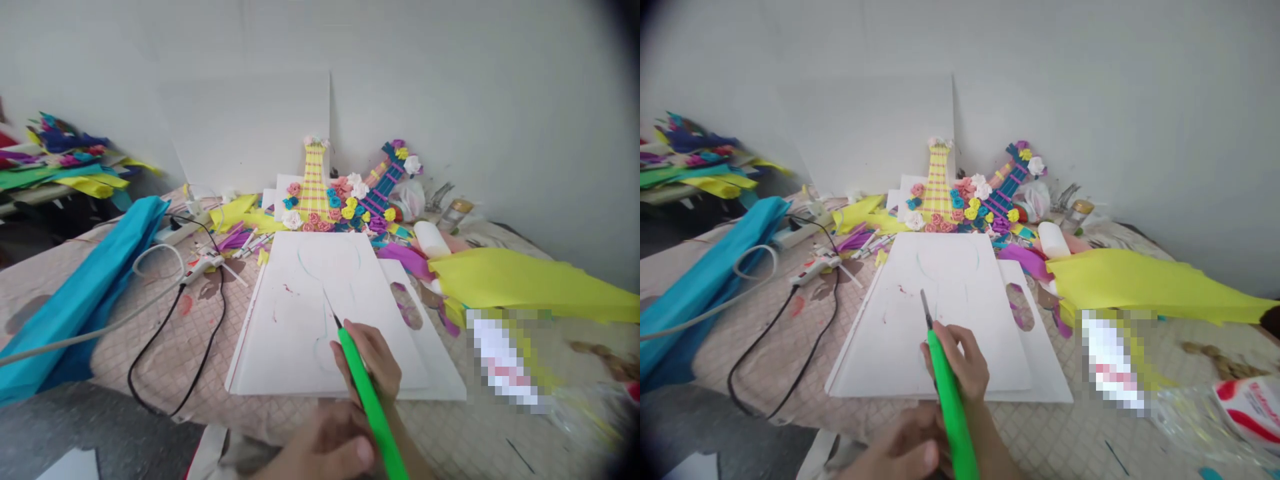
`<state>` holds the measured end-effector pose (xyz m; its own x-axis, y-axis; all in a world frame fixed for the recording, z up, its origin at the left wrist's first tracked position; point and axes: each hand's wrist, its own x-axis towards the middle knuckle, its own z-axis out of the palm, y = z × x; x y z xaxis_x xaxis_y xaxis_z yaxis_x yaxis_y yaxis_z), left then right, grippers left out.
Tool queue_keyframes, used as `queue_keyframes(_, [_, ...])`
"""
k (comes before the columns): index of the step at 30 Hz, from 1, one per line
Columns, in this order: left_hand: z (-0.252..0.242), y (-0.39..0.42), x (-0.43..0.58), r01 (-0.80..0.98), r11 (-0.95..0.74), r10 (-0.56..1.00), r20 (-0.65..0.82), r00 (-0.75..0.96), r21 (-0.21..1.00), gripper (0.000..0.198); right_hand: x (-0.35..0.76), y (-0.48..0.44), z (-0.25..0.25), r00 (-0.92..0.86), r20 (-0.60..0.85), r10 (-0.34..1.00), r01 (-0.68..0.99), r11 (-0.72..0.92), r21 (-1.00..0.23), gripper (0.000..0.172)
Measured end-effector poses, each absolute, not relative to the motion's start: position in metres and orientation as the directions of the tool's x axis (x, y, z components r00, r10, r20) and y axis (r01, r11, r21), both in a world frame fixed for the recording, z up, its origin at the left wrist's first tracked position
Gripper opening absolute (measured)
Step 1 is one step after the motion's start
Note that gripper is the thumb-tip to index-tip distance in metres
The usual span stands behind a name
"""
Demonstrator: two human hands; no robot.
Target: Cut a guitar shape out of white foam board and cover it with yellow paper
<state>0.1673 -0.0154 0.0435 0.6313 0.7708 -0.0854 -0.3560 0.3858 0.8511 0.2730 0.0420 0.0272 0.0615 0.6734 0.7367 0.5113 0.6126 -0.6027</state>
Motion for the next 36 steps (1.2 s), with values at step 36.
queue_keyframes(36, [0.016, 0.001, 0.142, -0.214, 0.281, 0.960, -0.269, 0.082, 0.936, 0.061, 0.233, 0.006, 0.007, -0.080, -0.138, 0.987, -0.404, -0.158, -0.901, 0.064])
